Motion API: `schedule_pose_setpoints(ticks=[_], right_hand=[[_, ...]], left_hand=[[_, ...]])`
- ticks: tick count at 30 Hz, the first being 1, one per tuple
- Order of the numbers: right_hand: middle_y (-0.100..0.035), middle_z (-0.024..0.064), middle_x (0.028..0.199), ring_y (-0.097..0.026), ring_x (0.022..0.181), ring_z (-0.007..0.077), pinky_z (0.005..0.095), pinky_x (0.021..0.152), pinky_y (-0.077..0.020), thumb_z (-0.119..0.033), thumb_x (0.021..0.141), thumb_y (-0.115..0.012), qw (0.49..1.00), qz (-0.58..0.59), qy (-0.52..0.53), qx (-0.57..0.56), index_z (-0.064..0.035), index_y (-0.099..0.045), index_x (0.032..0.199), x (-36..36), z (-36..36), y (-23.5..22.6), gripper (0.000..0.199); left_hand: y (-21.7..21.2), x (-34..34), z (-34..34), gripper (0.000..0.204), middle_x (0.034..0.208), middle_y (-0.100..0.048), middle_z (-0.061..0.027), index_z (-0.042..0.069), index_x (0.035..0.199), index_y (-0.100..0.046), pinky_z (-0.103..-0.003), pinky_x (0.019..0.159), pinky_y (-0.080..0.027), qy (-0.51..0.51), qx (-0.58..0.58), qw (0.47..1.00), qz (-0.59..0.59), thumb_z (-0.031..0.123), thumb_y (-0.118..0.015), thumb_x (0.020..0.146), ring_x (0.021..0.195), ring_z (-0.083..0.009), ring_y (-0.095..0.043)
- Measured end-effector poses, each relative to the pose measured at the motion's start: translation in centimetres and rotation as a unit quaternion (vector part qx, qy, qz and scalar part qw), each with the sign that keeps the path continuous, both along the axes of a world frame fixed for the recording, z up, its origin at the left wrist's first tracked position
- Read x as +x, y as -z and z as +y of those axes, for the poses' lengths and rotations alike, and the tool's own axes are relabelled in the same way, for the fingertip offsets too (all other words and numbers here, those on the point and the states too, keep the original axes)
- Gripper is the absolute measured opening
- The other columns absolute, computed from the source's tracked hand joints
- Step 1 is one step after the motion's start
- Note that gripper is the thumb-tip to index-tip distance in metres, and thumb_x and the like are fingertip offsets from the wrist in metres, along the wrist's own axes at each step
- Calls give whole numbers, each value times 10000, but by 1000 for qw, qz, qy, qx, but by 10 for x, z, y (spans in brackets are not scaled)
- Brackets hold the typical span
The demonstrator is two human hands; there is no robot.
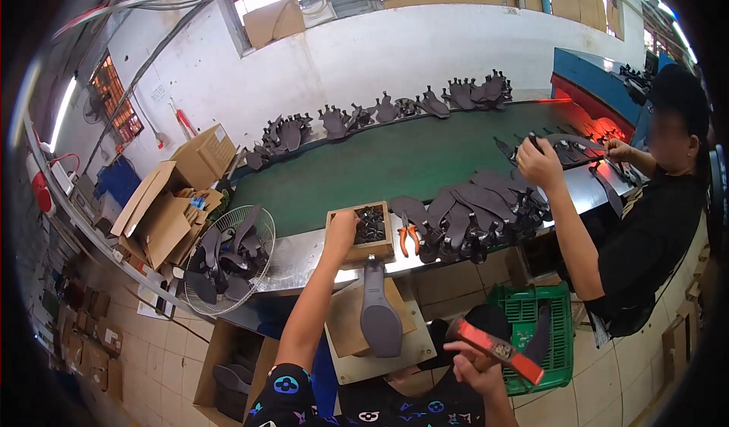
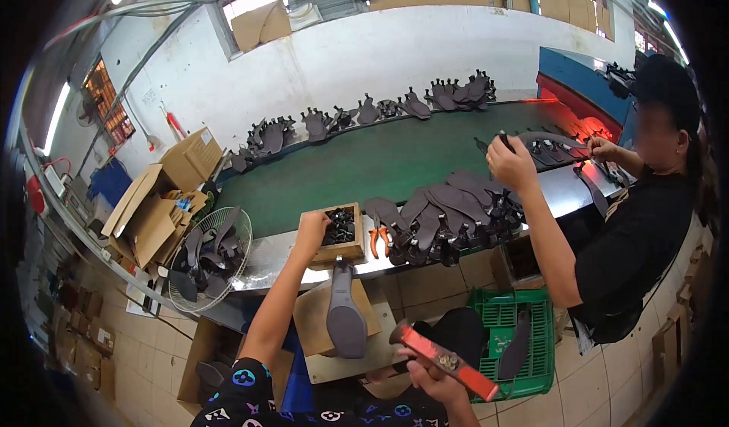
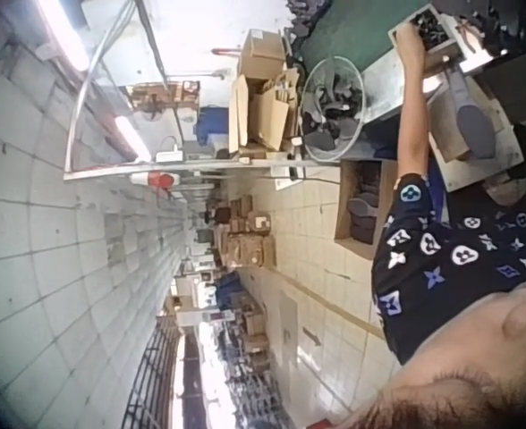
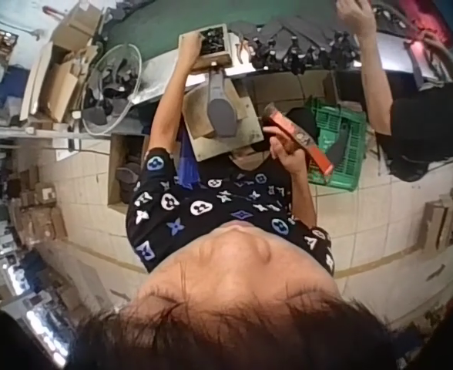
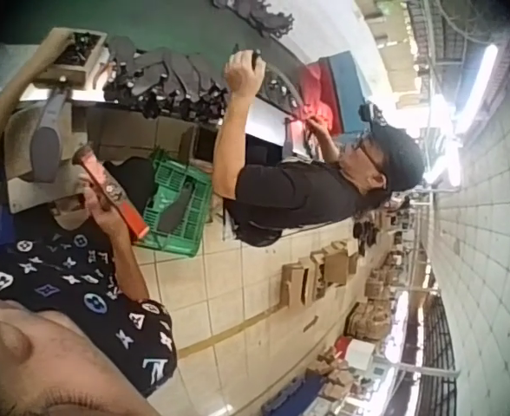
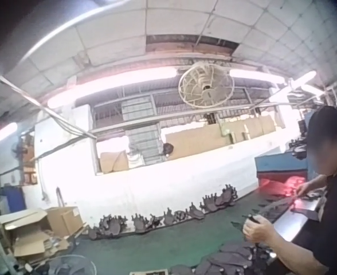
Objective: Hammering small plastic components onto shoe soles at a manufacturing workbench.
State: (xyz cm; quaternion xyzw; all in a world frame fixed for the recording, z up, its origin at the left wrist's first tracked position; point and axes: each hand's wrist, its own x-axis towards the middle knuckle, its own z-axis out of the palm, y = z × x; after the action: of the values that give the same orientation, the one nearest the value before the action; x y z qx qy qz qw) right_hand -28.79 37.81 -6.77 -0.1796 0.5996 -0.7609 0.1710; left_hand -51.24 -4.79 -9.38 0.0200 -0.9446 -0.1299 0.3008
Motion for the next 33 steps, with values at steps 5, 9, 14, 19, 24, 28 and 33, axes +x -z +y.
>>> schedule_pose_setpoints(ticks=[5,9,14,19,24,28,33], right_hand=[[-730,106,935,-662,797,101,221,686,-503,-101,965,-639,990,132,56,-14,6,-669,1126,-39,-26,-6,195],[-724,90,1053,-669,937,124,266,799,-542,-70,909,-716,990,99,93,-40,14,-680,1137,-73,-58,-22,246],[-719,77,991,-677,852,114,241,708,-549,-77,876,-754,980,176,95,-10,-1,-663,1143,-86,-97,-42,292],[-648,-4,741,-509,519,17,185,450,-359,-87,877,-750,998,32,41,-40,0,-675,1054,-78,-100,-39,211],[-592,-47,718,-453,513,-2,205,449,-331,-148,887,-740,999,20,40,16,-30,-679,1046,-80,-92,-24,207],[-610,-33,716,-467,513,8,195,453,-349,-104,891,-705,998,-25,55,1,-19,-678,1059,-74,-88,-20,190],[-660,-29,841,-524,673,35,229,591,-435,-152,874,-749,998,25,56,28,-21,-706,1087,-76,-88,-6,254]], left_hand=[[-13,42,31,321,811,-714,-146,-32,1156,-665,-304,662,-522,26,242,968,60,54,-722,852,695,-185,-661],[-60,119,124,403,873,-697,-41,-24,1289,-606,-231,697,-505,120,491,862,42,80,-704,912,788,-78,-619],[-92,199,186,400,926,-684,-46,-32,1291,-605,-217,711,-513,103,534,839,20,57,-710,916,797,-78,-624],[-72,208,178,409,942,-685,-55,-27,1291,-606,-232,732,-528,135,464,874,55,33,-718,902,823,-94,-633],[-56,177,142,390,1014,-698,-130,-17,1191,-649,-325,788,-545,141,300,944,5,63,-768,828,885,-215,-676],[10,116,90,346,1056,-688,-156,-4,1122,-658,-371,821,-527,59,211,976,-1,137,-768,826,925,-302,-666],[14,108,75,167,921,-731,-105,15,996,-709,-325,774,-518,106,312,942,-62,99,-725,853,844,-189,-677]])
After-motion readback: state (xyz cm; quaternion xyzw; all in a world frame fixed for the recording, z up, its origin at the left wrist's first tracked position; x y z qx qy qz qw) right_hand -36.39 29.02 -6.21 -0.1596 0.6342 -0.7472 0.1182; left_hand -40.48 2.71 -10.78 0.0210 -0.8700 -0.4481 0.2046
